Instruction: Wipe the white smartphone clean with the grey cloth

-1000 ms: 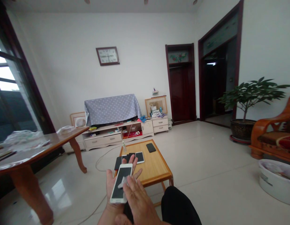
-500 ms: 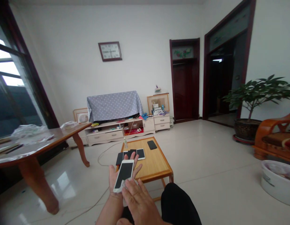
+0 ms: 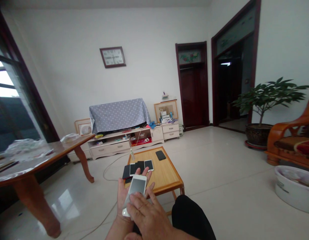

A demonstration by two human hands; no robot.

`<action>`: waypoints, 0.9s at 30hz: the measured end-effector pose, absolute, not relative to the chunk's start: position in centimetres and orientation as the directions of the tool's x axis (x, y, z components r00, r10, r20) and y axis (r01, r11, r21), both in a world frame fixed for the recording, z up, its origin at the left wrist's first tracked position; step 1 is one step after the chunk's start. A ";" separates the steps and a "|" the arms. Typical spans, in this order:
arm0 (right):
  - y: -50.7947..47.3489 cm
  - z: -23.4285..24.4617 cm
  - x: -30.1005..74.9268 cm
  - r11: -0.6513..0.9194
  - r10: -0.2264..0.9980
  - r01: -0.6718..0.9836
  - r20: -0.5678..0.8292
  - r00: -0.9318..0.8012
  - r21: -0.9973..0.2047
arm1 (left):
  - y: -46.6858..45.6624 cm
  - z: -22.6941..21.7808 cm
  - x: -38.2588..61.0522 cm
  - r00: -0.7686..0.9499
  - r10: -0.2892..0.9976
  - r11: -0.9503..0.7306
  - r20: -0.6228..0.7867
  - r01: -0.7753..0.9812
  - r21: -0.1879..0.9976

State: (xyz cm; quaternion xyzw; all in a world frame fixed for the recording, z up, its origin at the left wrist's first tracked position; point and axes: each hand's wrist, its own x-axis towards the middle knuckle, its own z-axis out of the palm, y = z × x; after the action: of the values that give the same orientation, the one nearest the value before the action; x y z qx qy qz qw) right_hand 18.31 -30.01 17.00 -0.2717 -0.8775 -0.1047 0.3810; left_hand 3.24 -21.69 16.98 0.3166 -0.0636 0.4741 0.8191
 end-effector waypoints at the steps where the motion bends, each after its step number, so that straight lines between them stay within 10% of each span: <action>1: -29.9 17.3 18.5 0.800 0.454 0.598 0.708 -0.540 -0.057 | -21.8 17.1 3.4 0.545 0.735 0.350 0.403 -0.815 0.463; 9: -29.9 17.0 18.3 0.809 0.371 0.585 0.719 -0.588 0.061 | -21.1 16.8 3.2 0.549 0.720 0.343 0.425 -0.813 0.470; 27: -29.0 19.2 18.3 0.659 0.616 0.732 0.684 -0.392 -0.174 | -21.3 17.6 3.8 0.602 0.705 0.394 0.373 -0.771 0.500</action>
State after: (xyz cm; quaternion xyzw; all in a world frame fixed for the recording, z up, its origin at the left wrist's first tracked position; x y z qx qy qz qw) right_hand 18.25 -28.97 19.19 -0.4058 -0.8306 -0.0778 0.3735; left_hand 3.83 -21.32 17.63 0.3267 -0.0503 0.4430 0.8334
